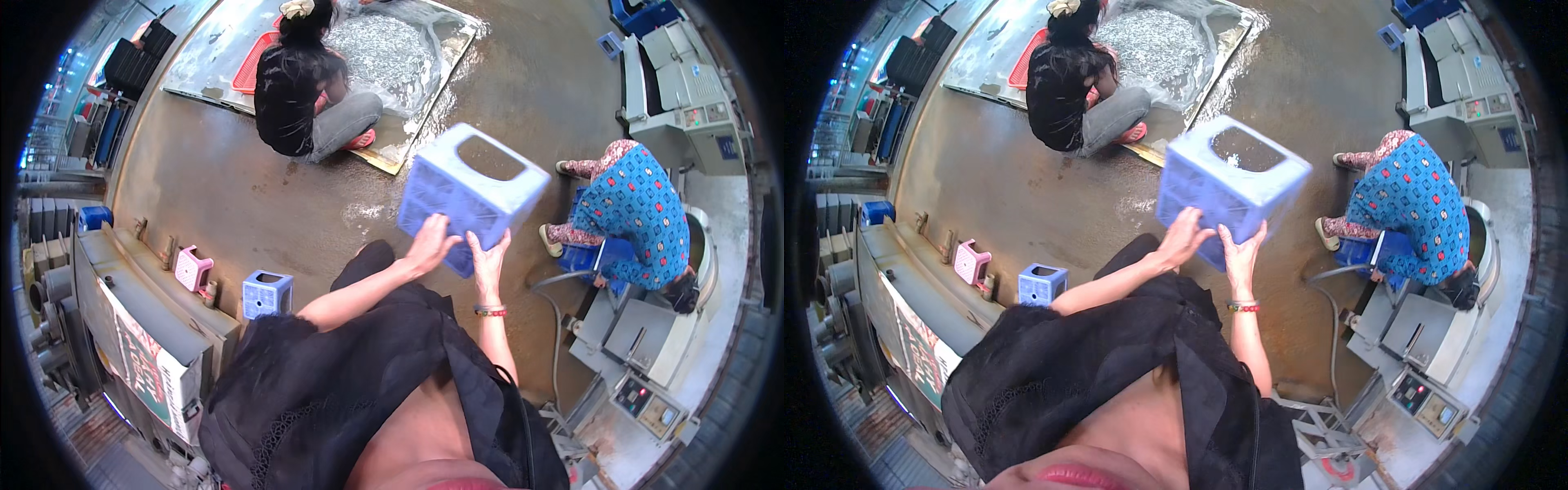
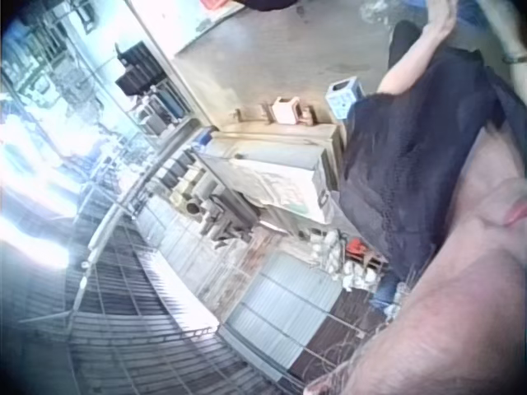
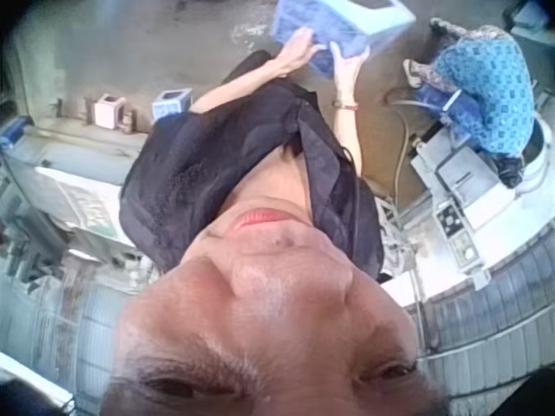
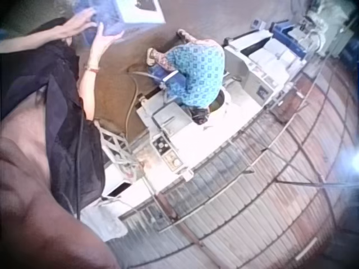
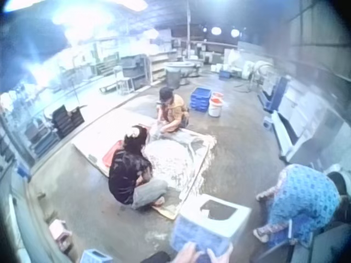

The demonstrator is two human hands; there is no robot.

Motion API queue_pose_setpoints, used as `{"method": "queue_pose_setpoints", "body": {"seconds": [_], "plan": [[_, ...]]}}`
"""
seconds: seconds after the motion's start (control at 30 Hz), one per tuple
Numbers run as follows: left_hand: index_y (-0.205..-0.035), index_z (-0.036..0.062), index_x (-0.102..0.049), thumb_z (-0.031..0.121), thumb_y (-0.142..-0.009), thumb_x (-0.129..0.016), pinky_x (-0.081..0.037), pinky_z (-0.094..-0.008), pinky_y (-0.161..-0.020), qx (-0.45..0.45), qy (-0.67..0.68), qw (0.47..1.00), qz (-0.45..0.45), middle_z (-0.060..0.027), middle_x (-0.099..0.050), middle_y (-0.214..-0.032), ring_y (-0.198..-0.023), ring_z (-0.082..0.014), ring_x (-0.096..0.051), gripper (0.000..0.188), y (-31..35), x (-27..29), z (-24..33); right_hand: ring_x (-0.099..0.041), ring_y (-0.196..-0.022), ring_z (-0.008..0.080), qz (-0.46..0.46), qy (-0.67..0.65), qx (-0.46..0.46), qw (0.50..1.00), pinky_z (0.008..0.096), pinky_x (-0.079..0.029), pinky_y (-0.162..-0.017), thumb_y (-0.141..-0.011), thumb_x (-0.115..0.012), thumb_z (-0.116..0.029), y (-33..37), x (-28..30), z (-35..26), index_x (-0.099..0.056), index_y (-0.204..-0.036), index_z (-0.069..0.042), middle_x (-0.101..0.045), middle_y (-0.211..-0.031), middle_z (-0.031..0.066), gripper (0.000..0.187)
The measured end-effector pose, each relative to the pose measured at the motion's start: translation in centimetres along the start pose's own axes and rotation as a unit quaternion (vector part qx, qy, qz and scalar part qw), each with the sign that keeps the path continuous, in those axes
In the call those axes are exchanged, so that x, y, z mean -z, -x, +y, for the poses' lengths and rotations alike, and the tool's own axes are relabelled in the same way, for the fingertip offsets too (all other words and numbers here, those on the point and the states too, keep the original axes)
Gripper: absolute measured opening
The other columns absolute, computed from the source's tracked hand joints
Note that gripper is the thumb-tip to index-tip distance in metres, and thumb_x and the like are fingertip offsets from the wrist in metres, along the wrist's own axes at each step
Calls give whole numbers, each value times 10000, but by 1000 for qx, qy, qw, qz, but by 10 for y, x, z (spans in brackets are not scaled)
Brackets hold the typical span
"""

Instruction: The person sits on a low stool and sorts small silver-colored items by hand from a large pile on a plastic sheet. They repeatedly pick up handfuls, separate them, and place selected items into red baskets while others work alongside.

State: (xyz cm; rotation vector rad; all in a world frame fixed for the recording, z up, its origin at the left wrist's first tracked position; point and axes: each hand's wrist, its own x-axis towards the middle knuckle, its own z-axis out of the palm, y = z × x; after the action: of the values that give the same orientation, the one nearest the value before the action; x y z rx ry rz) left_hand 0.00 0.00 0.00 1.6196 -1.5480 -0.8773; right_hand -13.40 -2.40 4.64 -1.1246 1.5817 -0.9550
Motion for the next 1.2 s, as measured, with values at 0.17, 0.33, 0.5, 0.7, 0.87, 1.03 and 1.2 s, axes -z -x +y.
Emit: {"method": "queue_pose_setpoints", "body": {"seconds": [0.17, 0.33, 0.5, 0.7, 0.87, 1.03, 1.2], "plan": [[-1169, -58, -396, 192, -828, -558, -436, -374, -805, -26, 114, 990, -84, -205, -469, -1067, -918, -303, -536, 453, -69, -22, 37, -533, -879, 144, 131, -2, 78, 988, 268, -419, -812, -624, -741, 22, -75, 43, -18, -508, -1089, 21, -571, -1008, 66, 520], [-1231, 37, -399, 203, -836, -521, -387, -399, -911, -27, -23, 987, -156, -168, -484, -1149, -1087, -321, -456, 446, -176, 38, -27, -537, -899, 156, 89, 24, 123, 988, 273, -420, -827, -613, -737, 44, -200, 48, -50, -485, -1157, 30, -568, -1052, 79, 600], [-1161, -15, -454, 280, -740, -600, -273, -429, -984, 193, -237, 847, -434, -169, -441, -1217, -1164, -376, -367, 534, -264, 46, -160, -535, -924, 188, 87, 131, 125, 980, 294, -423, -841, -604, -747, 21, -306, 37, -94, -434, -1198, 89, -552, -1091, 135, 675], [-1043, 14, -512, 246, -808, -444, -385, -455, -852, 147, -213, 877, -405, -210, -514, -1088, -1022, -373, -486, 336, -335, 38, -178, -531, -943, 223, 113, 203, 153, 961, 313, -400, -881, -636, -742, -20, -413, 34, -140, -425, -1202, 101, -545, -1110, 176, 659], [-1073, 48, -501, 252, -855, -363, -405, -471, -854, 200, 0, 921, -335, -235, -541, -1093, -1032, -397, -511, 329, -436, 32, -157, -543, -931, 224, 98, 211, 159, 960, 309, -415, -844, -663, -718, -28, -524, 36, -150, -478, -1158, 75, -571, -1077, 131, 559], [-1167, 76, -462, 308, -855, -391, -378, -434, -900, 341, 110, 854, -378, -181, -498, -1193, -1125, -333, -463, 395, -538, -2, -173, -459, -1096, 255, 37, 211, 112, 970, 330, -325, -959, -627, -735, -18, -678, 40, -141, -384, -1227, 89, -477, -1204, 193, 703], [-1009, 64, -561, 324, -823, -453, -375, -394, -895, 256, 58, 902, -342, -135, -564, -1093, -1074, -293, -500, 337, -643, -94, -225, -340, -1231, 304, -5, 431, 172, 886, 348, -248, -1031, -601, -775, -180, -857, 40, -131, -298, -1295, 57, -372, -1291, 252, 875]]}}
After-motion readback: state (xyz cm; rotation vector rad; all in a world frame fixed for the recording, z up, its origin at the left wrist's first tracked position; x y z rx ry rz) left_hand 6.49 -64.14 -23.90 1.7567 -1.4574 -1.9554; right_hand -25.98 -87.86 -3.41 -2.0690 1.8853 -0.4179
